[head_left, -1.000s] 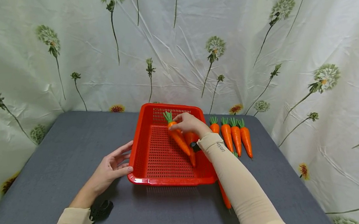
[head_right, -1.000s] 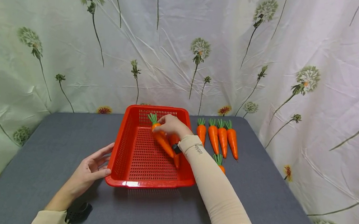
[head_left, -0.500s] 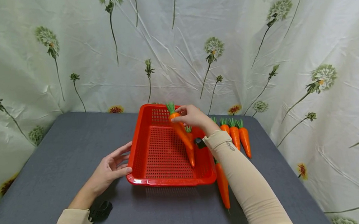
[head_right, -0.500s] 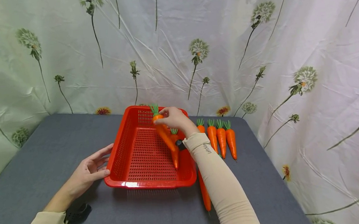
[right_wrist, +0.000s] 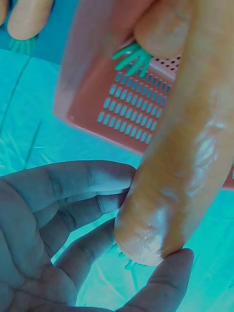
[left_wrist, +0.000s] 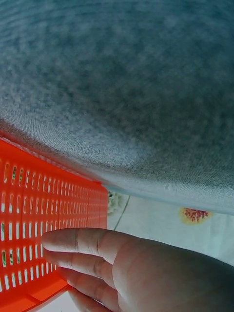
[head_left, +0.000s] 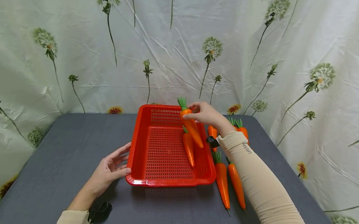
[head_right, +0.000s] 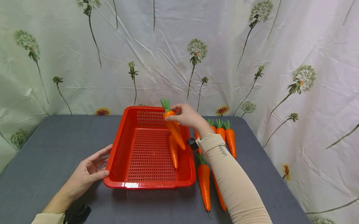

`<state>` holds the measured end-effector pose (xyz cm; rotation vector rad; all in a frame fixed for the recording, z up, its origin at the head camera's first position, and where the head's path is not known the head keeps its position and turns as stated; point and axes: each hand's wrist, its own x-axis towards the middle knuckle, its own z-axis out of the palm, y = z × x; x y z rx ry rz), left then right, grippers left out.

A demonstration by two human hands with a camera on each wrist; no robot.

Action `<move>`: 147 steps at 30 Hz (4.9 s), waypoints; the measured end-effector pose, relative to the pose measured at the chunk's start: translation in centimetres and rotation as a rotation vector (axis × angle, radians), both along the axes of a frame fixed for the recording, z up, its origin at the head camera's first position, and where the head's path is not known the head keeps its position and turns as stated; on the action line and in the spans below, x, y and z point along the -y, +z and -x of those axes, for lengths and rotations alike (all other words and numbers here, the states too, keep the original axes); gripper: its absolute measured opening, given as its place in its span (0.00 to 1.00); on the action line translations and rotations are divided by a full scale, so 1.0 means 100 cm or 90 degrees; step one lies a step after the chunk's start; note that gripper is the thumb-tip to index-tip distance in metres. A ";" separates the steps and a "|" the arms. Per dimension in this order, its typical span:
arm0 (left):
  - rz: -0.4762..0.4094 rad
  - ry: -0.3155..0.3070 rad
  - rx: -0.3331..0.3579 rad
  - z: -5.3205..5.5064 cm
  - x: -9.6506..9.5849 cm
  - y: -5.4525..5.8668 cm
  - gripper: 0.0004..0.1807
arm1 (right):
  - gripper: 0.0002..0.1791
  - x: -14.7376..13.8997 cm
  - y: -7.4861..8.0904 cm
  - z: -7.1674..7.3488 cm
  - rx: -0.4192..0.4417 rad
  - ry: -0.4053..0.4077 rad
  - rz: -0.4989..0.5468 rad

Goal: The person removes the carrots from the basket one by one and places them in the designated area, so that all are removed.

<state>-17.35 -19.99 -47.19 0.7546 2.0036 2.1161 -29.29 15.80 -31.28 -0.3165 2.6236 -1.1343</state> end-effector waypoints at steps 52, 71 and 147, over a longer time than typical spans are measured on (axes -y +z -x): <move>0.001 -0.002 0.005 -0.002 0.001 0.000 0.41 | 0.38 -0.111 -0.024 -0.053 0.014 -0.073 0.021; 0.011 0.013 0.007 -0.001 0.001 0.000 0.41 | 0.40 -0.151 -0.049 -0.077 0.037 -0.124 0.052; 0.038 0.031 -0.005 -0.003 -0.002 0.002 0.41 | 0.37 -0.202 -0.130 -0.131 0.149 -0.200 0.072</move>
